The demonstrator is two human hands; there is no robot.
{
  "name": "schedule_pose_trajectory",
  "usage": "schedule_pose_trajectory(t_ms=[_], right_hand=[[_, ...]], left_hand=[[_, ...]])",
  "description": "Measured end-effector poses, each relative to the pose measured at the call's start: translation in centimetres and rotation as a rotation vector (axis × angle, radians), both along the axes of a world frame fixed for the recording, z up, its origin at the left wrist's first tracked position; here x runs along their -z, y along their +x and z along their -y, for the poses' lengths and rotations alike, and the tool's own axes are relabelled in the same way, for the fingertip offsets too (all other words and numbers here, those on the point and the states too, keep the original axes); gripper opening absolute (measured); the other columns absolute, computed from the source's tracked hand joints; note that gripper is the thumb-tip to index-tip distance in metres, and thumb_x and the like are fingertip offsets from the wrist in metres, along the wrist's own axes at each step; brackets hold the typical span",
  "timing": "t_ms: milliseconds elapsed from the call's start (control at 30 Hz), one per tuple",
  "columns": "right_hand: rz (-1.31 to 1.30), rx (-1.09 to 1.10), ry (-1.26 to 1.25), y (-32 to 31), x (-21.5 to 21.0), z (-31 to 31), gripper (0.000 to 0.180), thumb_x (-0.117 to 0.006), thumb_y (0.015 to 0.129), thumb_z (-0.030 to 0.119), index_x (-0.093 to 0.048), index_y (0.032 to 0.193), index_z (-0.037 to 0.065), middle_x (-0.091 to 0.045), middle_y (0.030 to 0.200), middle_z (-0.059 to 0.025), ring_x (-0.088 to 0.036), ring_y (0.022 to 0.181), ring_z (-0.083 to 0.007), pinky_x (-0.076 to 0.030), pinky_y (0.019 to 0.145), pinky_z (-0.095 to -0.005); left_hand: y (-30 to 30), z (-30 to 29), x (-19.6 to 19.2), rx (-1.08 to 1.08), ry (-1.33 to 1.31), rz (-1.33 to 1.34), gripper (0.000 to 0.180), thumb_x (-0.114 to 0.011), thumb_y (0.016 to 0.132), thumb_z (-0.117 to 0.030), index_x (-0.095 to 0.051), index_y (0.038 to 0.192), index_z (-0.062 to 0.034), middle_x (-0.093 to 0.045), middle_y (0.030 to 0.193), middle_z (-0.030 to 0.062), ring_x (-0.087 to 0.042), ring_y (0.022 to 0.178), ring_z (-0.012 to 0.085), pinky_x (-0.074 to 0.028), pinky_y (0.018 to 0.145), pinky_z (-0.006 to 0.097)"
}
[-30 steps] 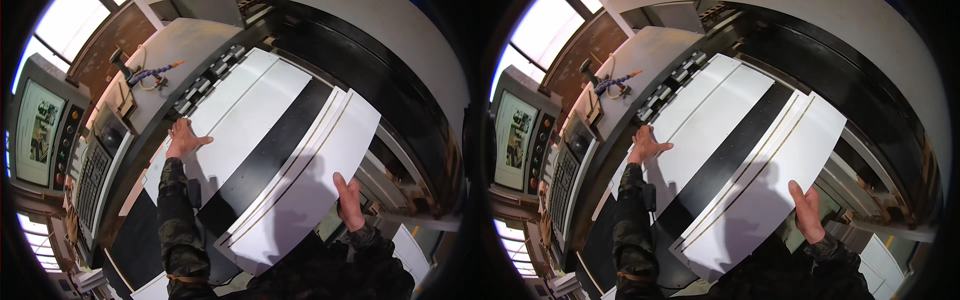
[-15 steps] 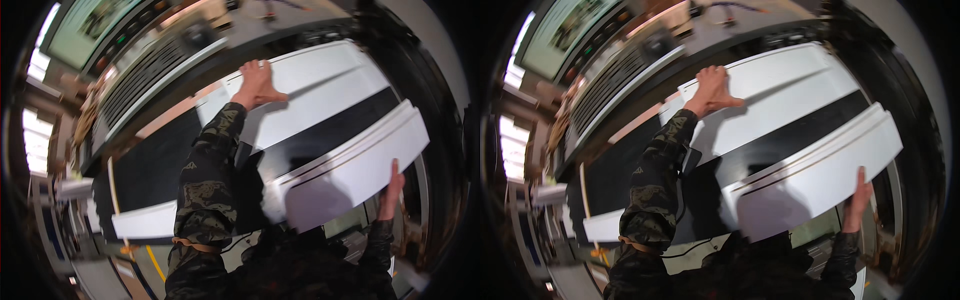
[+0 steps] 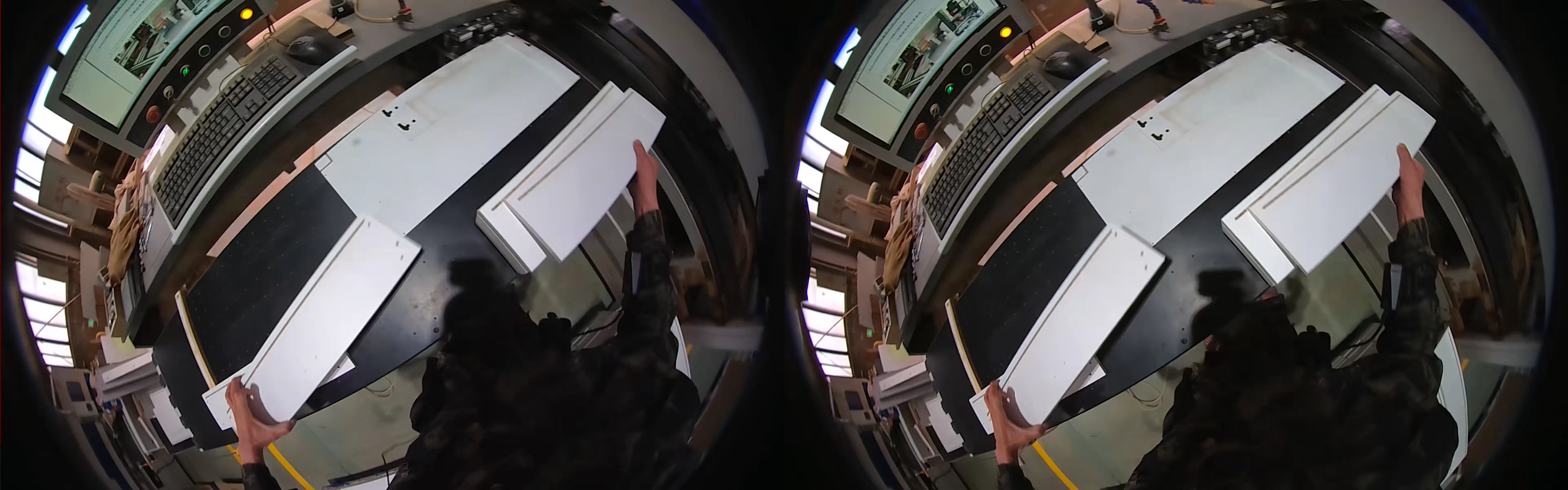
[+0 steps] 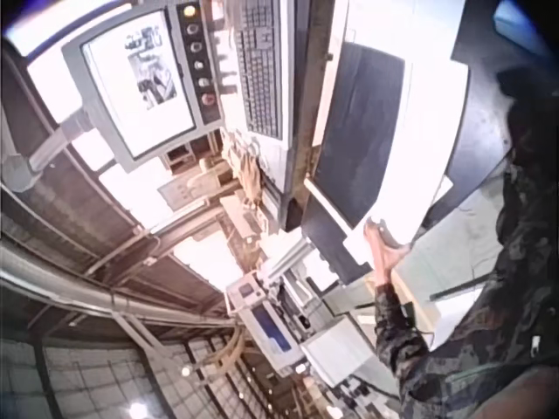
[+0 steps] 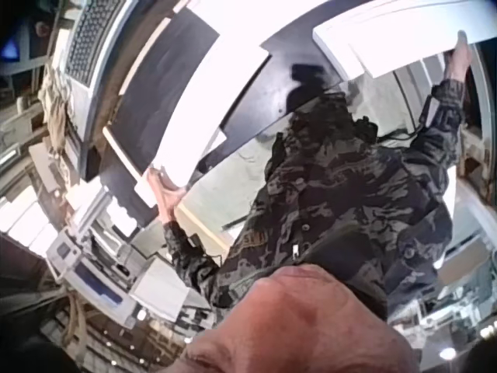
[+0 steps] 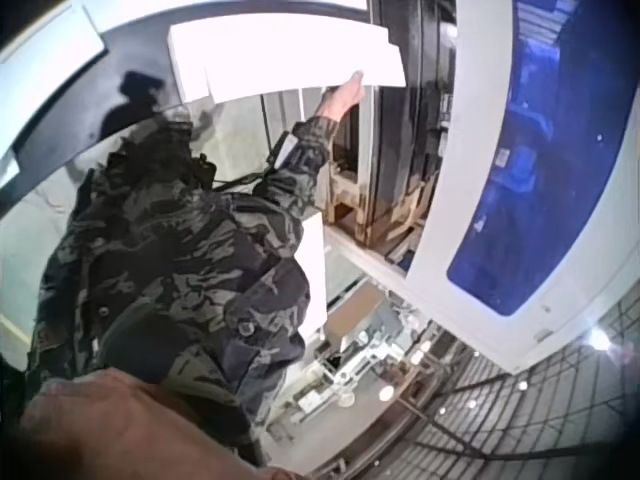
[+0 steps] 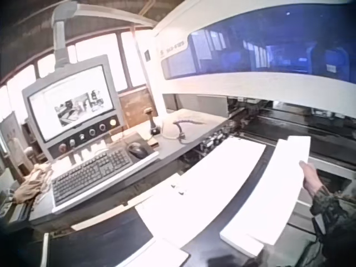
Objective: The recorder uses a utility knife to trim and scrape the edges of white furniture panels on a workbench in a factory.
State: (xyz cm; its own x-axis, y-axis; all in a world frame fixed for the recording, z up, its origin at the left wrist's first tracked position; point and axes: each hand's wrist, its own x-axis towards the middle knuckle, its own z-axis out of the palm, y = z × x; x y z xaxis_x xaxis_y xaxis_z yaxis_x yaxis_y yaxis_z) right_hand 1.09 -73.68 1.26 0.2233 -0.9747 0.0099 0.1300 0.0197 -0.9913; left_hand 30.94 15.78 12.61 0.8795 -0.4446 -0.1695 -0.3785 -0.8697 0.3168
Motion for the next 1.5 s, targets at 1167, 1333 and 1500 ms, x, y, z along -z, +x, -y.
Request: schedule_pose_trajectory(t_ms=[1167,1333,1500], right_hand=[[0.071,-0.296,0.427,30.0,-3.6,13.7,0.014,-0.049,0.092,0.006,-0.046,0.083,-0.003,-0.049,0.072,-0.0132,-0.042,0.052,-0.0178,-0.029,0.041,-0.0405],[-0.081,-0.26,0.472,32.3,-1.7,14.5,0.03,-0.052,0.093,0.018,-0.042,0.094,-0.01,-0.056,0.074,-0.0216,-0.05,0.059,-0.0232,-0.041,0.048,-0.0426],[-0.069,-0.264,0.504,33.7,0.5,15.3,0.036,-0.052,0.095,0.02,-0.044,0.103,-0.014,-0.061,0.077,-0.0245,-0.059,0.06,-0.0291,-0.048,0.051,-0.0429]], left_hand=[[7.1,72.6,11.1,0.939,0.105,-0.011,0.071,-0.052,0.101,-0.055,-0.04,0.155,-0.0115,-0.021,0.166,0.0208,-0.017,0.151,0.0517,-0.019,0.113,0.075],[5.6,77.9,11.8,0.805,0.24,0.114,0.069,-0.05,0.102,-0.052,-0.034,0.158,-0.0152,-0.022,0.166,0.0169,-0.02,0.15,0.0494,-0.025,0.109,0.078],[4.4,78.4,12.3,0.784,0.173,0.242,0.062,-0.052,0.102,-0.046,-0.041,0.154,-0.014,-0.03,0.16,0.0196,-0.031,0.142,0.0514,-0.032,0.102,0.078]])
